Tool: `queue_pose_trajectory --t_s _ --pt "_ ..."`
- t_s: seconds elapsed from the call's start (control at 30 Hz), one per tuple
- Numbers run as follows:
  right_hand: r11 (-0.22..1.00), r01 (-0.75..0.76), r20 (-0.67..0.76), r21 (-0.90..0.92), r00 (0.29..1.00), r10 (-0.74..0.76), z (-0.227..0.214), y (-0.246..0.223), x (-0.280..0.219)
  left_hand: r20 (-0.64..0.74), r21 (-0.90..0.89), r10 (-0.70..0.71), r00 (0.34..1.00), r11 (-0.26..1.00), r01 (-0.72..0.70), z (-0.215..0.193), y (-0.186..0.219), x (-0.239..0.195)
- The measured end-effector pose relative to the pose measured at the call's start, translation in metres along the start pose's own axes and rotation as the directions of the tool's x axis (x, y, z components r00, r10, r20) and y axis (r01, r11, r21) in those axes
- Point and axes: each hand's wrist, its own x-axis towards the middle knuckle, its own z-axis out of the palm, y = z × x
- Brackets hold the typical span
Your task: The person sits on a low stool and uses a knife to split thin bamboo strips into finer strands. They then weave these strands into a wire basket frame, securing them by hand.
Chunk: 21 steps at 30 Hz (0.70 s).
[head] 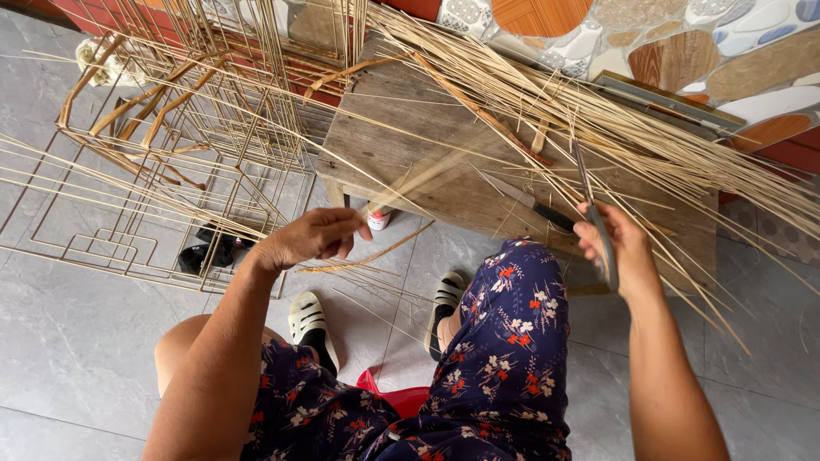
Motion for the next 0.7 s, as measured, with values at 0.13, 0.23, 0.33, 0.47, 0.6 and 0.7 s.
queue_pose_trajectory --t_s 0.13,0.23,0.33,0.47,0.6,0.7 --pt "0.733 -0.18 -0.26 -0.656 0.966 0.004 -0.029 0.062 0.067 -0.182 -0.252 0.118 0.976 0.954 -0.162 -0.002 -0.019 0.022" --pt "0.611 -0.121 -0.249 -0.783 0.96 -0.129 -0.043 0.095 0.1 -0.264 -0.501 0.131 0.955 0.828 -0.252 0.004 -0.029 0.044" --pt "0.557 -0.109 -0.19 -0.823 0.978 -0.088 -0.042 0.087 0.118 -0.292 -0.596 0.097 0.952 0.76 -0.26 0.017 -0.036 0.064" --pt "0.696 -0.027 -0.132 -0.718 0.986 -0.098 0.007 0.025 0.111 -0.307 -0.64 0.045 0.951 0.729 -0.241 0.034 -0.04 0.087" --pt "0.868 0.281 0.25 -0.409 0.95 -0.189 0.124 -0.04 0.075 -0.343 -0.726 0.036 0.939 0.624 -0.289 0.049 -0.038 0.113" --pt "0.857 0.442 0.382 -0.265 0.864 -0.328 0.205 -0.075 0.058 -0.37 -0.79 0.054 0.927 0.506 -0.345 0.055 -0.036 0.125"
